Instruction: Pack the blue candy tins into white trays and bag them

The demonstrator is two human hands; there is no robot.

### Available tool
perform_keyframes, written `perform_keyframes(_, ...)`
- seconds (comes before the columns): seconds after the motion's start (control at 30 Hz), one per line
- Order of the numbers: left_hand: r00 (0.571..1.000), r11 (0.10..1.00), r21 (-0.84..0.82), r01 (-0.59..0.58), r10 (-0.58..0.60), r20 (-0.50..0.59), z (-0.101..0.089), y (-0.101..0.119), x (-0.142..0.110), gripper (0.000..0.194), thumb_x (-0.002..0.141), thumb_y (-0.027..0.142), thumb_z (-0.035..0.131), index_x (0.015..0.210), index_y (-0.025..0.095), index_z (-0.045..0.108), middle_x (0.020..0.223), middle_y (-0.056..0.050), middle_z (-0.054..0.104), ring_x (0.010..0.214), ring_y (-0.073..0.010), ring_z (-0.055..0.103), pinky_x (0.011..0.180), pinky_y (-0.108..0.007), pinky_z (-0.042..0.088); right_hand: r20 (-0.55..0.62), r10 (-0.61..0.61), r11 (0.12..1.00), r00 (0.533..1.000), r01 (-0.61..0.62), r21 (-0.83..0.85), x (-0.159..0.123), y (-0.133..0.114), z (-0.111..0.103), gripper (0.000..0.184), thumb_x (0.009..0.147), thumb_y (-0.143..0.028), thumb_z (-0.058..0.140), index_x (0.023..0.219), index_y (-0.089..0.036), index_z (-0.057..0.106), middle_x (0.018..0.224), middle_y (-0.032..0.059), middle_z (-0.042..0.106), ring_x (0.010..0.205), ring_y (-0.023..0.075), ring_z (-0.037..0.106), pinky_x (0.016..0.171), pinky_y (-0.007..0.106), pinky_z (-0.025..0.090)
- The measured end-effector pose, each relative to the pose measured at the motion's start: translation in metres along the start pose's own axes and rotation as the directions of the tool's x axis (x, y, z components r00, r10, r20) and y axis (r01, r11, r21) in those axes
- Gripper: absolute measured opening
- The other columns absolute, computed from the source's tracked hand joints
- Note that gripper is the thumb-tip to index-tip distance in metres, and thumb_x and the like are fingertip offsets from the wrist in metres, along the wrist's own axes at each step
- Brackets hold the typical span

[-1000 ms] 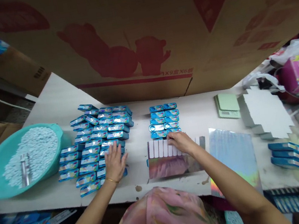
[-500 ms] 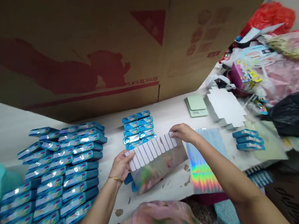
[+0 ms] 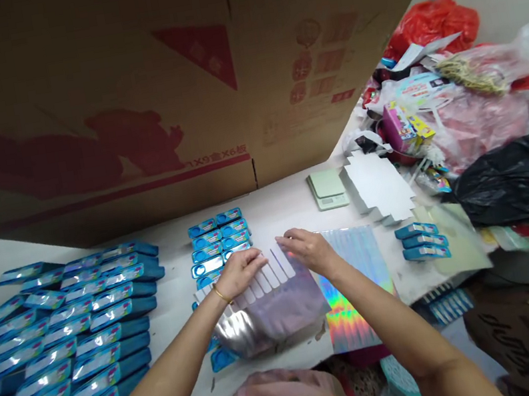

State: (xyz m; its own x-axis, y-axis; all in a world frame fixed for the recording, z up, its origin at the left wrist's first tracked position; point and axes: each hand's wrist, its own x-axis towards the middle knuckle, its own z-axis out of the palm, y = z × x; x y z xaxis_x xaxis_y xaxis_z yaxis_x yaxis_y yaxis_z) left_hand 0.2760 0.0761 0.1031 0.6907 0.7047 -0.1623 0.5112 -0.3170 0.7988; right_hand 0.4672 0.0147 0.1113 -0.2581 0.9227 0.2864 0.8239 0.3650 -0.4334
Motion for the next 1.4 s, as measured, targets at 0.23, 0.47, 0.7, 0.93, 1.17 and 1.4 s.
perform_keyframes(0.23,0.999,0.989,-0.145,0.026,-0.022,0.027,0.008,-0.005,0.003,0.033,0.074,0.039,0.042,0.05,0.017,0.037,0.048,0.006,0.032,0.049,-0.0078,0.032,0.049,-0.022,0.023,-0.044,-0.265,0.929,0.963,0.243,-0.278,-0.014,0.008,-0.006,0.029,0.083,-0.011,0.04,0.108,-0.017,0.052,0.114,0.0126,0.054,0.098,0.0165,0.054,0.079,0.029,0.047)
perform_keyframes(0.47,0.999,0.984,-0.167,0.053,-0.054,0.003,0.024,-0.004,0.024,0.033,0.072,0.039,0.043,0.048,0.017,0.036,0.046,0.006,0.027,0.048,-0.0075,0.029,0.048,-0.022,0.021,0.004,-0.168,0.958,0.986,0.165,-0.235,-0.018,0.007,-0.023,0.023,0.084,-0.016,0.04,0.102,-0.019,0.054,0.118,0.0081,0.052,0.106,0.0174,0.049,0.083,0.033,0.044)
perform_keyframes(0.7,0.999,0.963,-0.268,0.032,-0.025,0.031,0.025,0.001,0.022,0.032,0.071,0.039,0.045,0.049,0.016,0.038,0.046,0.006,0.028,0.048,-0.0071,0.029,0.046,-0.021,0.022,0.117,-0.048,0.953,0.992,0.081,-0.293,-0.01,0.021,-0.022,0.03,0.085,-0.019,0.039,0.113,-0.019,0.05,0.113,0.009,0.055,0.099,0.02,0.051,0.083,0.037,0.042)
perform_keyframes(0.93,0.997,0.969,-0.238,0.06,-0.07,-0.034,0.024,0.002,0.017,0.03,0.071,0.038,0.046,0.05,0.016,0.044,0.046,0.006,0.032,0.048,-0.0082,0.033,0.048,-0.021,0.026,0.123,-0.101,0.976,0.987,0.122,-0.181,-0.015,0.013,-0.021,0.024,0.085,-0.018,0.037,0.098,-0.02,0.057,0.118,0.0066,0.053,0.11,0.0195,0.045,0.088,0.038,0.04)
perform_keyframes(1.17,0.953,0.984,-0.061,0.168,-0.178,-0.246,0.037,-0.015,0.042,0.022,0.072,0.03,0.049,0.082,0.015,0.061,0.084,-0.008,0.061,0.084,-0.0188,0.053,0.073,-0.029,0.038,-0.016,0.366,0.883,0.931,-0.342,0.321,-0.007,-0.04,-0.065,0.012,0.078,-0.023,0.048,0.08,-0.02,0.059,0.082,0.004,0.062,0.079,0.0154,0.056,0.072,0.031,0.045)
perform_keyframes(1.4,0.956,0.581,-0.808,0.101,-0.283,-0.084,0.018,-0.011,-0.038,0.05,0.078,0.051,0.037,0.109,0.014,0.053,0.106,-0.011,0.059,0.093,-0.0174,0.054,0.078,-0.03,0.041,0.342,0.62,0.196,0.706,-0.562,0.804,-0.003,-0.078,-0.014,0.018,0.065,-0.032,0.062,0.074,-0.016,0.061,0.065,0.0017,0.062,0.057,0.01,0.054,0.053,0.023,0.044)
